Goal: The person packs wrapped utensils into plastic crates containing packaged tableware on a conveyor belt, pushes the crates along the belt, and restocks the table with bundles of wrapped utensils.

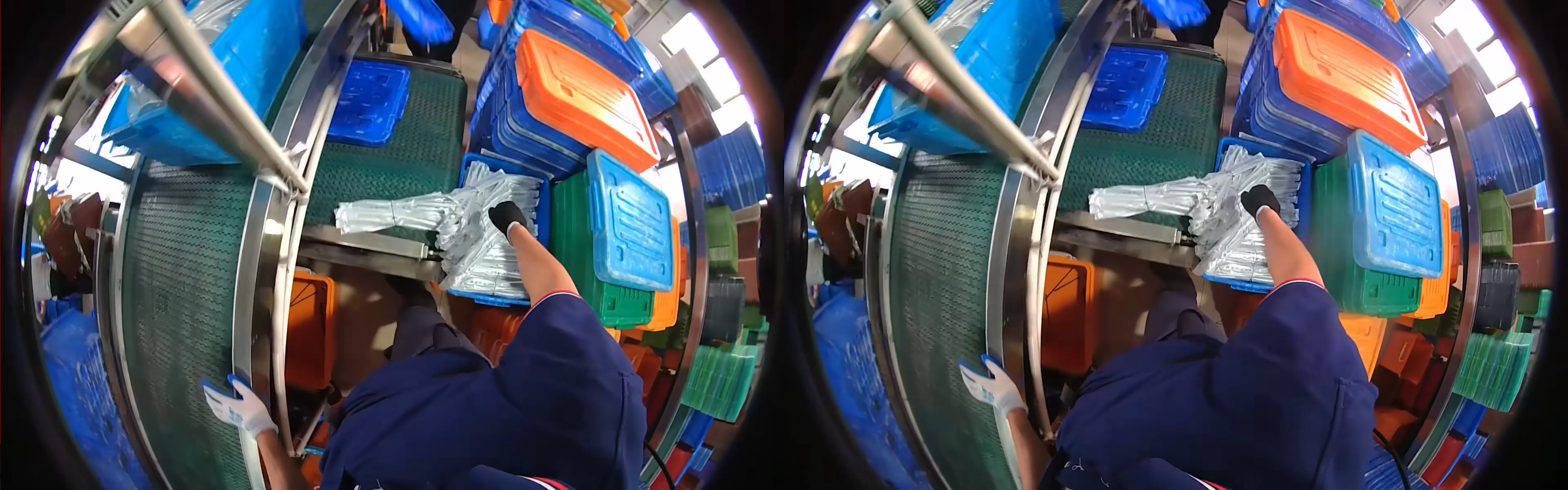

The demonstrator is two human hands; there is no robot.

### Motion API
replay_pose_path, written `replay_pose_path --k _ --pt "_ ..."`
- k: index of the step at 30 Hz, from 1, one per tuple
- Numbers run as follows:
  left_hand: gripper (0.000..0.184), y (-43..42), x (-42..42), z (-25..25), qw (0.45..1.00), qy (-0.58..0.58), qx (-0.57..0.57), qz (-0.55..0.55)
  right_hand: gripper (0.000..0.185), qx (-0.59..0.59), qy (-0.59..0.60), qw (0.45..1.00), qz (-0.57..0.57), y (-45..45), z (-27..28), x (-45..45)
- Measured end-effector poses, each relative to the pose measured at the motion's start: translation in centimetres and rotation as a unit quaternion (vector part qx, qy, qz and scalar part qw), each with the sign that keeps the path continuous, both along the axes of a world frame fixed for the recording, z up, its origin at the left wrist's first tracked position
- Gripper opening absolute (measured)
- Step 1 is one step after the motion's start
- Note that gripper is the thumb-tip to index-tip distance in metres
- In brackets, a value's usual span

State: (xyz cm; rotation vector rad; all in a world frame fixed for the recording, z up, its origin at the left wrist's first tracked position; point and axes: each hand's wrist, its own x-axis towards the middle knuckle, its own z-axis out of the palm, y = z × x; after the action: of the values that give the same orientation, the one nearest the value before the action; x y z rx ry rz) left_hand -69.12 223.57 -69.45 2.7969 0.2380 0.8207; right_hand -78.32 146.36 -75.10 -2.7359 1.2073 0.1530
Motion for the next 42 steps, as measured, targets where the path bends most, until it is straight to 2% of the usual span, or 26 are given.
replay_pose_path --k 2,3,4,5,6,7,9,11,12,14,16,18,20,21,22,24,26,27,29,32,33,36,37,38,41,42 --pt "0.066 -4.1 -2.5 1.0 0.988 -0.099 0.085 -0.078 0.045 0.006 0.01 1.0 -0.026 -2.3 -0.1 1.2" --pt "0.066 -8.8 -3.1 3.0 0.981 -0.085 0.048 -0.169 0.043 -0.032 -0.046 0.998 -0.009 -3.7 -1.0 1.8" --pt "0.064 -12.7 -3.2 3.9 0.967 -0.026 0.071 -0.242 0.042 -0.071 -0.102 0.992 0.008 -5.0 -1.7 2.4" --pt "0.057 -16.4 -2.9 2.6 0.943 -0.011 0.067 -0.326 0.046 -0.044 -0.033 0.998 0.041 -5.2 0.2 3.8" --pt "0.054 -22.6 -1.1 4.8 0.91 0.075 0.02 -0.406 0.046 -0.039 -0.023 0.998 0.05 -7.6 0.6 7.1" --pt "0.052 -27.4 1.1 3.7 0.891 0.082 0.026 -0.446 0.046 -0.072 -0.008 0.983 0.166 -9.9 0.6 9.7" --pt "0.06 -39.1 12.0 2.1 0.865 0.194 0.039 -0.461 0.046 -0.092 0.007 0.932 0.351 -16.4 1.2 18.8" --pt "0.069 -46.4 17.9 0.0 0.828 0.235 0.111 -0.497 0.043 -0.088 -0.063 0.872 0.478 -19.1 -0.5 22.0" --pt "0.073 -49.3 19.8 -1.2 0.804 0.244 0.129 -0.526 0.043 -0.084 -0.055 0.874 0.476 -19.1 -0.1 22.7" --pt "0.084 -53.7 22.8 -3.4 0.777 0.245 0.185 -0.55 0.059 0.047 0.049 0.86 0.506 -18.4 2.4 24.3" --pt "0.088 -57.3 25.4 -5.0 0.75 0.248 0.245 -0.562 0.067 0.005 0.038 0.839 0.542 -19.7 0.2 25.4" --pt "0.094 -59.5 27.3 -9.2 0.745 0.252 0.244 -0.568 0.071 0.044 0.083 0.829 0.551 -19.1 0.5 27.4" --pt "0.099 -61.1 29.7 -13.2 0.736 0.294 0.246 -0.558 0.074 0.045 0.142 0.85 0.506 -19.5 -1.2 29.0" --pt "0.102 -61.2 30.0 -14.4 0.739 0.266 0.245 -0.569 0.073 0.033 0.16 0.837 0.522 -19.6 -1.0 29.3" --pt "0.102 -62.2 29.8 -12.2 0.734 0.269 0.255 -0.569 0.072 0.027 0.169 0.824 0.54 -20.3 -0.4 28.9" --pt "0.088 -63.2 29.2 -7.2 0.689 0.4 0.258 -0.547 0.064 0.069 0.167 0.837 0.517 -21.3 -1.1 27.9" --pt "0.091 -63.0 29.1 -7.8 0.701 0.363 0.284 -0.544 0.057 0.049 0.24 0.816 0.523 -21.0 -0.8 28.1" --pt "0.087 -62.8 29.3 -8.1 0.698 0.376 0.284 -0.538 0.057 0.053 0.24 0.816 0.523 -20.9 -0.5 28.1" --pt "0.075 -61.9 29.8 -7.9 0.711 0.387 0.269 -0.522 0.054 -0.009 0.347 0.776 0.526 -20.8 -0.7 28.3" --pt "0.069 -60.2 31.6 -6.9 0.719 0.458 0.246 -0.461 0.054 0.043 0.313 0.784 0.535 -22.2 -2.7 27.8" --pt "0.065 -59.3 32.2 -6.6 0.738 0.467 0.205 -0.443 0.054 0.073 0.272 0.822 0.494 -22.9 -3.4 26.7" --pt "0.066 -57.3 34.3 -4.6 0.737 0.53 0.085 -0.411 0.054 0.06 0.327 0.815 0.474 -21.9 -2.3 27.4" --pt "0.063 -56.2 34.3 -4.6 0.755 0.513 0.013 -0.409 0.052 0.061 0.317 0.822 0.469 -21.8 -2.2 27.2" --pt "0.063 -55.0 34.3 -4.6 0.754 0.517 0.015 -0.406 0.052 0.066 0.317 0.821 0.471 -21.5 -2.2 26.8" --pt "0.05 -53.1 33.7 -5.0 0.661 0.554 -0.285 -0.418 0.043 0.028 0.249 0.857 0.45 -22.0 -0.9 25.6" --pt "0.05 -52.5 33.2 -5.0 0.661 0.554 -0.284 -0.418 0.043 0.029 0.248 0.858 0.45 -22.3 -0.3 25.0"
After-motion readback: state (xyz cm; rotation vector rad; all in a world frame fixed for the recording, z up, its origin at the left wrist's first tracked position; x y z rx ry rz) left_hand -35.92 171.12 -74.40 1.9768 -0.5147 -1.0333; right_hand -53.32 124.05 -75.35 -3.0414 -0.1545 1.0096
